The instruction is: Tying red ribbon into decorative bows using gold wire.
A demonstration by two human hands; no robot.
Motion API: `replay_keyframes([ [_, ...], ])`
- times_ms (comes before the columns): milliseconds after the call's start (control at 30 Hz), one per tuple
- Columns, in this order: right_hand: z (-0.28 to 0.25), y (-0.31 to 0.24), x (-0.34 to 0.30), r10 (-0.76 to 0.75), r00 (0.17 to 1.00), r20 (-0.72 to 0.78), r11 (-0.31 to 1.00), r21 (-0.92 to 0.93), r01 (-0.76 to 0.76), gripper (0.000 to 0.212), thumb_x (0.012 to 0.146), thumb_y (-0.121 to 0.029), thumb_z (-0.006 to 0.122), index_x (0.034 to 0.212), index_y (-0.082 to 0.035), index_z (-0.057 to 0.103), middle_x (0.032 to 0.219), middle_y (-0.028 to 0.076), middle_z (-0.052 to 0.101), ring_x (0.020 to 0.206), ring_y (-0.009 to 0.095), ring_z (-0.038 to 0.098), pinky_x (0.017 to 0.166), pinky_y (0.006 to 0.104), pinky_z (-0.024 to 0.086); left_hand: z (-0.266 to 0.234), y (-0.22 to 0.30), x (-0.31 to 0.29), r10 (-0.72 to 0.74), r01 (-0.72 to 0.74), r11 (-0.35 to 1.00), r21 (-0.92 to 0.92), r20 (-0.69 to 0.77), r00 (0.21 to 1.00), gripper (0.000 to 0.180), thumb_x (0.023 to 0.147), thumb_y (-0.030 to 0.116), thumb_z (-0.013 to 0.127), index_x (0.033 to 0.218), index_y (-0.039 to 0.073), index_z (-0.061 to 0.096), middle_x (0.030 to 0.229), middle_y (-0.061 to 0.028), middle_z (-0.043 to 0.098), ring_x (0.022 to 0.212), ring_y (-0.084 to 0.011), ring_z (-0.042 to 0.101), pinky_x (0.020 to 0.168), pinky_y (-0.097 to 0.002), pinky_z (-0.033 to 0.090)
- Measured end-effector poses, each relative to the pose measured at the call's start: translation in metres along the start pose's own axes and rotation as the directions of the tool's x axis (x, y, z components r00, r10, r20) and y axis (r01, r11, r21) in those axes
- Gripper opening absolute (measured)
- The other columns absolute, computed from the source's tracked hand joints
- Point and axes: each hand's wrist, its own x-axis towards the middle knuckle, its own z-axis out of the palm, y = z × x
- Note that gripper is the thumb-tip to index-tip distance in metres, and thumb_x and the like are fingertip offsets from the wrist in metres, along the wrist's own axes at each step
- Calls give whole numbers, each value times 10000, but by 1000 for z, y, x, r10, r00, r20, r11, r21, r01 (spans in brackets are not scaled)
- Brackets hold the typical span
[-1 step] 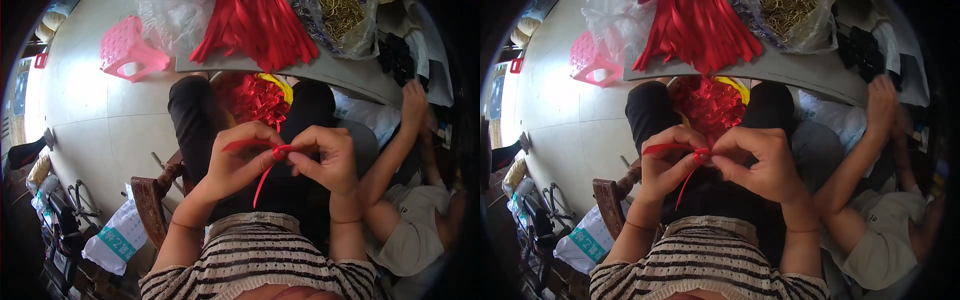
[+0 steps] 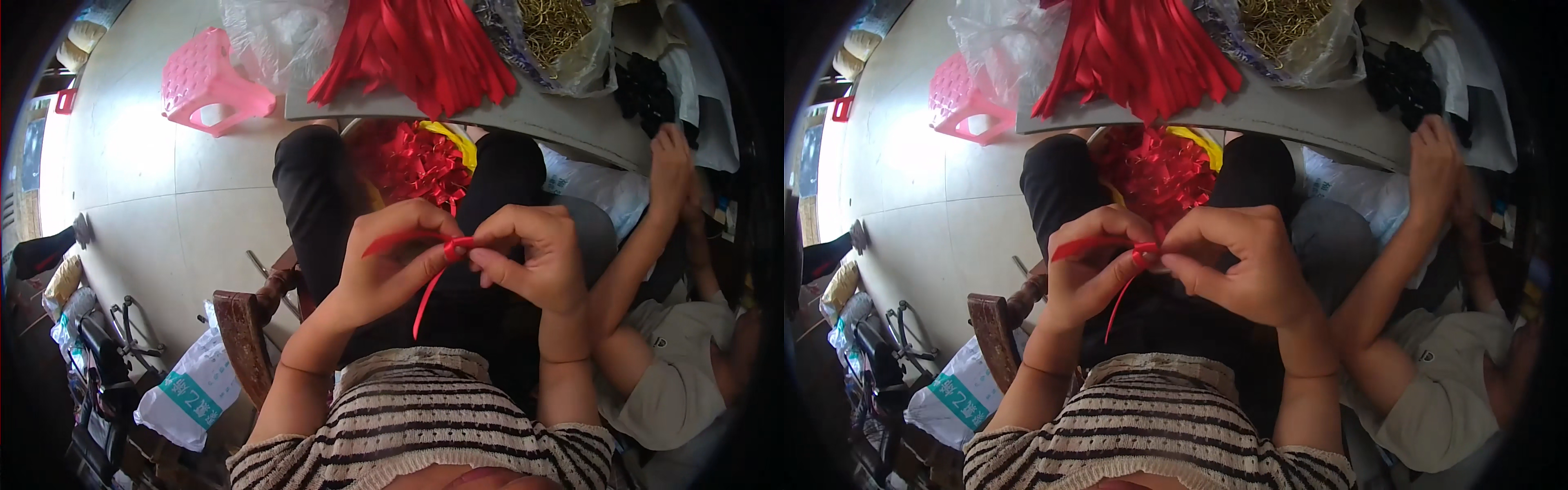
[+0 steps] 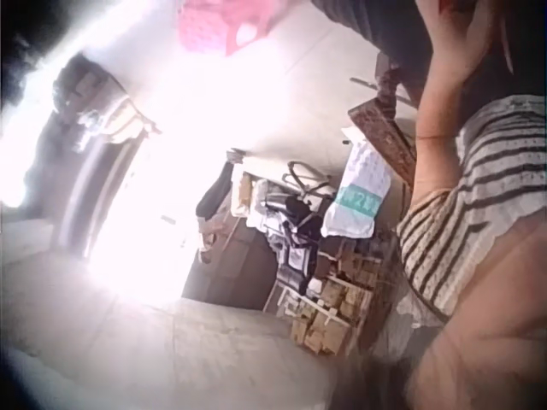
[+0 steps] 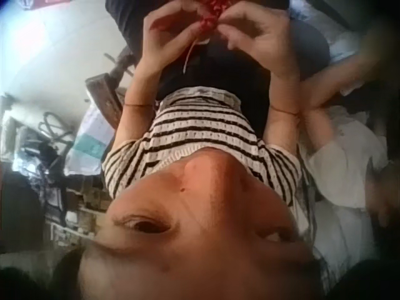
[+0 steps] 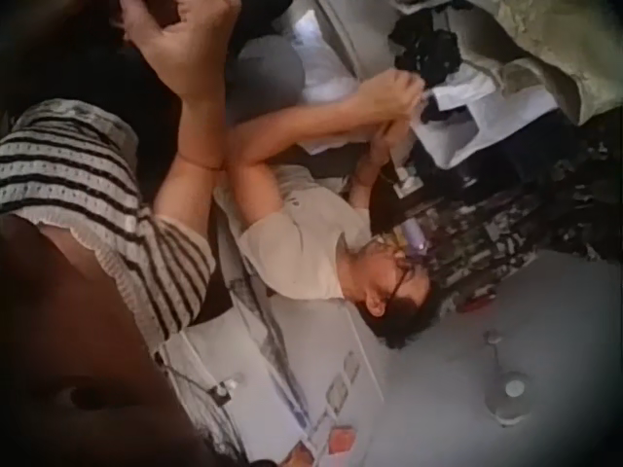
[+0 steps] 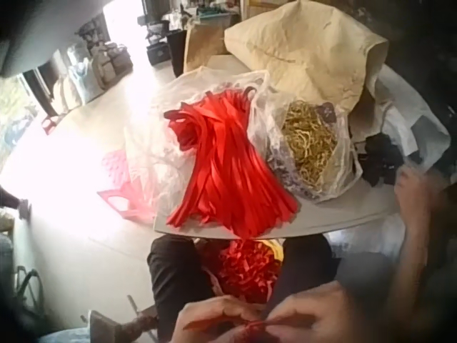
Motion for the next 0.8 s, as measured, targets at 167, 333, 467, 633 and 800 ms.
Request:
replay_keyframes([
  [167, -58, 16, 49, -98, 830, -549, 971, -237, -42, 141, 792, -103, 663, 869, 10, 629, 695, 43, 607, 579, 108, 566, 550, 227, 457, 0, -3, 0, -17, 17, 1000, -9, -14, 1000, 81, 815, -12, 631, 877, -30, 581, 807, -55, 589, 732, -95, 552, 659, -215, 445],
  [333, -99, 40, 83, -447, 756, -478, 629, -769, -114, 134, 774, -115, 663, 867, -22, 638, 710, 67, 595, 597, 175, 591, 571, 282, 458, -2, -2, 1, 21, -21, 999, 35, 11, 1000, 78, 822, -7, 627, 876, -34, 577, 794, -53, 576, 724, -95, 544, 656, -220, 442],
  [467, -89, 11, 74, -538, 627, -564, 602, -777, -183, 73, 756, -79, 646, 784, -28, 601, 710, 84, 574, 628, 195, 600, 597, 285, 460, -3, 3, 14, 161, -160, 966, 203, 12, 987, 144, 755, -60, 633, 879, -10, 580, 870, -86, 571, 723, -145, 568, 668, -248, 453],
  [633, -34, -19, 39, -468, 881, -70, 427, -891, 156, 112, 660, 11, 610, 710, -30, 519, 811, 85, 539, 723, 247, 570, 616, 298, 460, 11, 9, 32, 225, -235, 913, 334, 69, 972, 230, 680, -91, 633, 878, 12, 580, 956, -117, 570, 801, -236, 601, 701, -304, 473],
  [800, -33, -14, 28, -249, 965, 78, 835, -488, 255, 132, 631, 29, 591, 713, -28, 505, 823, 94, 515, 749, 212, 542, 611, 286, 444, 4, 7, 36, 122, -184, 945, 272, 230, 965, 174, 706, -56, 643, 862, -1, 589, 930, -103, 586, 841, -232, 601, 722, -307, 472],
])
